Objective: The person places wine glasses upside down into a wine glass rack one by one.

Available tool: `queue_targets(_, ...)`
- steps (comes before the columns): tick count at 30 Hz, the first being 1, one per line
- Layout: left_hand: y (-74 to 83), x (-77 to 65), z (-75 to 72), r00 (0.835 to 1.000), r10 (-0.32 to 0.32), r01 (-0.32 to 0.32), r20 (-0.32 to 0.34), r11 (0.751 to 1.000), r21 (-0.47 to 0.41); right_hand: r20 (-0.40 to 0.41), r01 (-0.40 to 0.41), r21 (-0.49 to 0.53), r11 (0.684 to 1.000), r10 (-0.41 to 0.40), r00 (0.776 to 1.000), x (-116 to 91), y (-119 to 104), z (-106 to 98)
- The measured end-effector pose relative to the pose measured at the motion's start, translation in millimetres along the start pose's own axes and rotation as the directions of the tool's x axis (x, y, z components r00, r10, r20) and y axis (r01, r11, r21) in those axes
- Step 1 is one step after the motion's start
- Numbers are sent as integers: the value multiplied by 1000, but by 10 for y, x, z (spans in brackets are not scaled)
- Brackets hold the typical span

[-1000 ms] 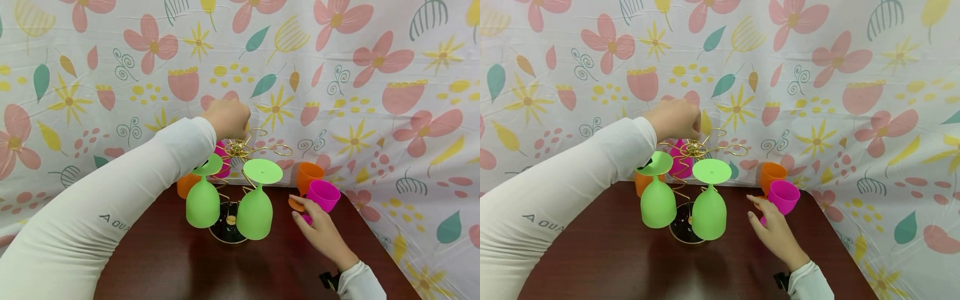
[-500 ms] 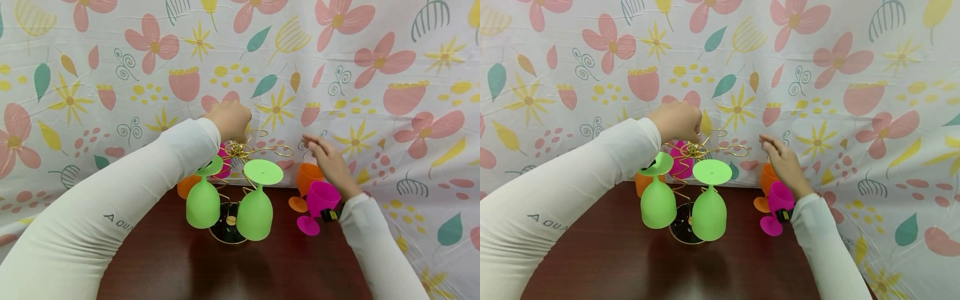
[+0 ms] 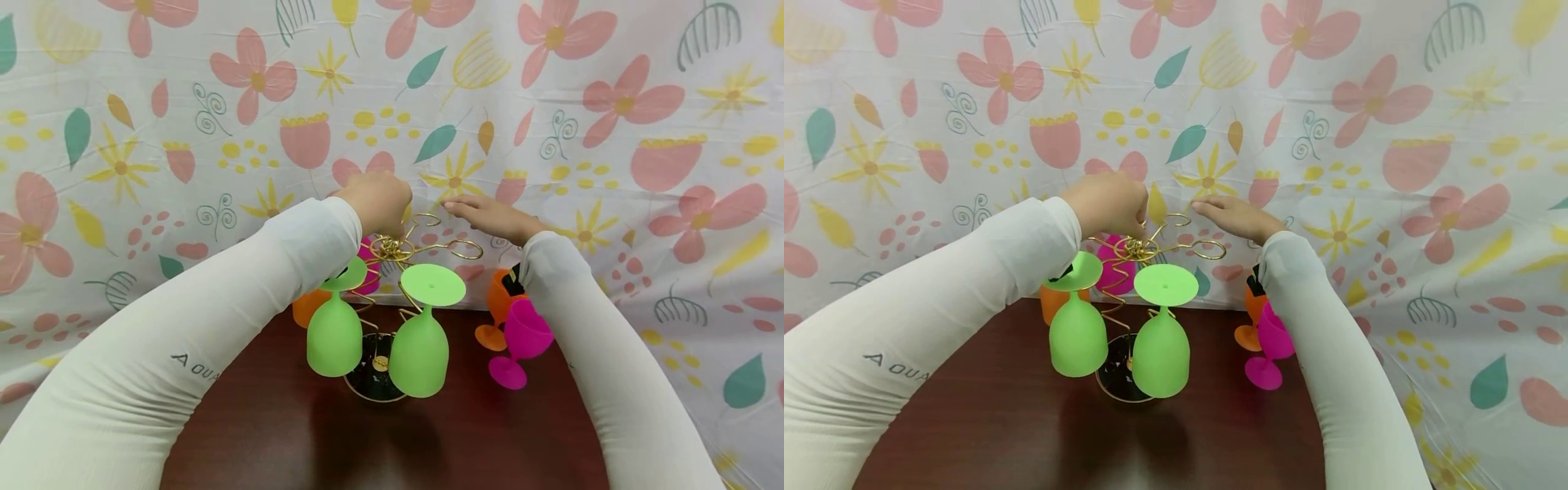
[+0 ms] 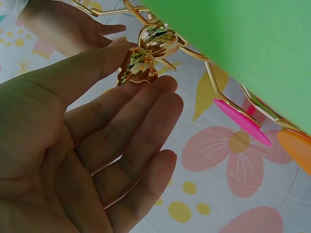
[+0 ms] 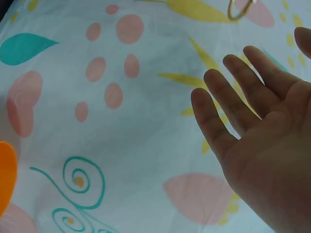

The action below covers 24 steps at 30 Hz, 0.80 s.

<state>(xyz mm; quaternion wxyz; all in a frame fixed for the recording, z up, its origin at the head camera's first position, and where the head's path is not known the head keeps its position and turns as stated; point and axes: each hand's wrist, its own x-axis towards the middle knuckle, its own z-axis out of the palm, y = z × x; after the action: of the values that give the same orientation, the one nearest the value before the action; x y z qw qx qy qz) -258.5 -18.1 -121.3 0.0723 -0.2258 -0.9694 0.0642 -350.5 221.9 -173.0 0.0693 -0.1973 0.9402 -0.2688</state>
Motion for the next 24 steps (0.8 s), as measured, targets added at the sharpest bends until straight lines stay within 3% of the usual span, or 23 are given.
queue_targets(4,8,4,1,1000,-2,2,8,1000,-2,87,-2,14,1000,1,996,86,-75,36)
queue_targets(8,9,-1,2,1000,-5,5,19,1000,-3,212,20,130,991,-47,976,186,-121,102)
queue_targets(11,16,-4,2,999,-5,5,41,1000,1,254,18,165,986,-60,965,242,-141,161)
queue_targets(17,36,-3,-9,997,-7,6,77,1000,10,233,19,69,997,-35,972,249,-161,249)
queue_targets(24,32,-12,-11,997,2,-2,75,1000,7,172,39,-19,999,-35,984,220,-224,283)
